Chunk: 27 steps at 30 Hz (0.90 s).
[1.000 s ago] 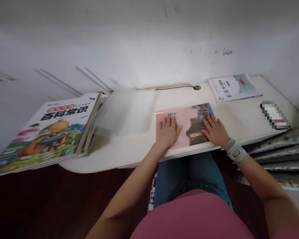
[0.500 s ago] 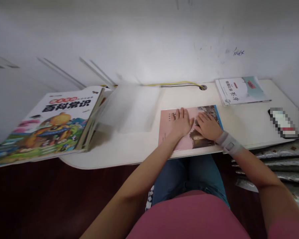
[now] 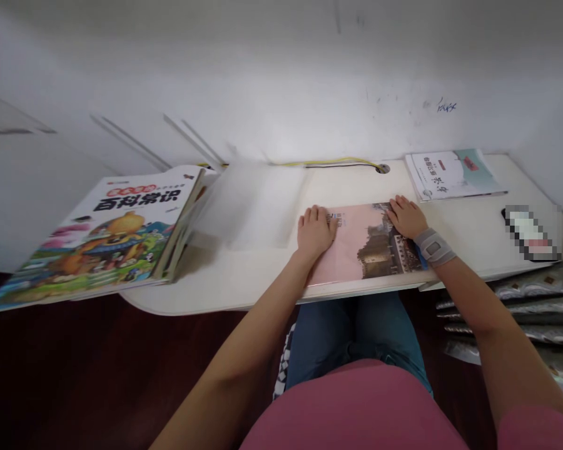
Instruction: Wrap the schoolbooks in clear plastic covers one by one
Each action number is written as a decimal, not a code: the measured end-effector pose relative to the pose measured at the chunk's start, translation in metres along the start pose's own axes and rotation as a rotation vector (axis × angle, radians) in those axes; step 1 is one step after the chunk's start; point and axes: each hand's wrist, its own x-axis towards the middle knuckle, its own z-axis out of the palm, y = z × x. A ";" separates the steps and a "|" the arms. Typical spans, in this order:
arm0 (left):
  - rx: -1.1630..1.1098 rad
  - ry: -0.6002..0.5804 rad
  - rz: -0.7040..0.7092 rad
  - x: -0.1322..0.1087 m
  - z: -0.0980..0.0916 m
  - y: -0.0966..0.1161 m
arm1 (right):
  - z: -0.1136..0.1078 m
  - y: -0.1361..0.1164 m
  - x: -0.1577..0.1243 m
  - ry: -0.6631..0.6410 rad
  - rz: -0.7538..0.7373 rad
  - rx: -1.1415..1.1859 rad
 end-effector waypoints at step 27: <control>-1.239 -0.171 -0.190 0.040 -0.044 -0.062 | -0.008 0.037 0.024 0.133 0.066 0.597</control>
